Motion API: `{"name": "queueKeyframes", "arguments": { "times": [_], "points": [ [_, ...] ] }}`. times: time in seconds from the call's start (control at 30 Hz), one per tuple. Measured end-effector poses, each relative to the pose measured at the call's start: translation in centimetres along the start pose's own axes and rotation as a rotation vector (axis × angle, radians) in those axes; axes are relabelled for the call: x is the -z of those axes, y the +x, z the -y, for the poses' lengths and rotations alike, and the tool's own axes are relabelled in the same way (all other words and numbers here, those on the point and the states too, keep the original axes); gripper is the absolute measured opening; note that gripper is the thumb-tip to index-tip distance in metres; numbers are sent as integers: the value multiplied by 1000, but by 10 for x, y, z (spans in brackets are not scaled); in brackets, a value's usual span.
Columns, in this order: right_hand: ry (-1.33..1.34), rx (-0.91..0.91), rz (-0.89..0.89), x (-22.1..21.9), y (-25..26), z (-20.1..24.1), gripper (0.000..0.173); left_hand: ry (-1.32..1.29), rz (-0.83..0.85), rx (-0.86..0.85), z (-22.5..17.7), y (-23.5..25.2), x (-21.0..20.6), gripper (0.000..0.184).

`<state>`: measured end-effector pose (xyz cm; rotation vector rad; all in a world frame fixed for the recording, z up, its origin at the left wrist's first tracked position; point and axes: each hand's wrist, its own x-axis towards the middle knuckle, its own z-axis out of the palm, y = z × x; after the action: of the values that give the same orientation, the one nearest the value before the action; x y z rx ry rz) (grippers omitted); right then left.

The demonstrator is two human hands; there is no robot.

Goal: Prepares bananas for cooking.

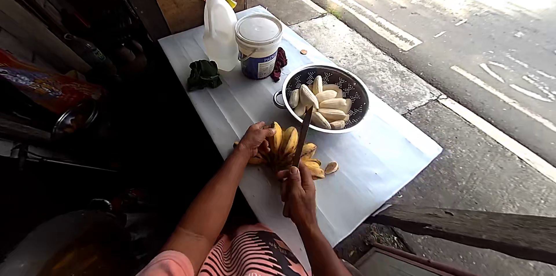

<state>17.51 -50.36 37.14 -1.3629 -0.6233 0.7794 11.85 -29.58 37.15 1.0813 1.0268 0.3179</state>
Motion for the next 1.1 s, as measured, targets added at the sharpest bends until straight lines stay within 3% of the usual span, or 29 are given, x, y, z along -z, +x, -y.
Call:
{"name": "queueKeyframes", "arguments": {
  "times": [0.1, 0.17, 0.27, 0.4, 0.57, 0.67, 0.73, 0.8, 0.93, 1.1],
  "points": [
    [-291, 158, -73, 29, 14, -17, 45, -113, 117, -21, 16, 0, -1, 40],
    [-534, 199, -61, 49, 39, -12, 45, -193, 105, -67, 21, -4, -13, 42],
    [-856, 211, 105, 69, 65, 2, 47, -294, 69, -144, 25, -7, -34, 47],
    [-1248, 185, 251, 76, 56, 39, 49, -278, 82, -227, 30, -8, -43, 49],
    [-1597, 244, 291, 62, 53, 67, 41, -262, 73, -272, 29, -12, -46, 28],
    [-1434, 85, 339, 47, 82, 61, 39, -199, 114, -312, 32, -13, -47, 37],
    [-1098, 6, 355, 45, 97, 42, 43, -179, 127, -320, 33, -13, -47, 50],
    [-759, -39, 334, 44, 90, 24, 46, -208, 102, -315, 32, -14, -47, 49],
    [-443, -76, 277, 41, 64, 2, 50, -335, 88, -293, 36, -17, -49, 42],
    [47, -174, 149, 31, 71, -13, 36, -356, 164, -348, 45, -21, -37, 41]
  ]
}}
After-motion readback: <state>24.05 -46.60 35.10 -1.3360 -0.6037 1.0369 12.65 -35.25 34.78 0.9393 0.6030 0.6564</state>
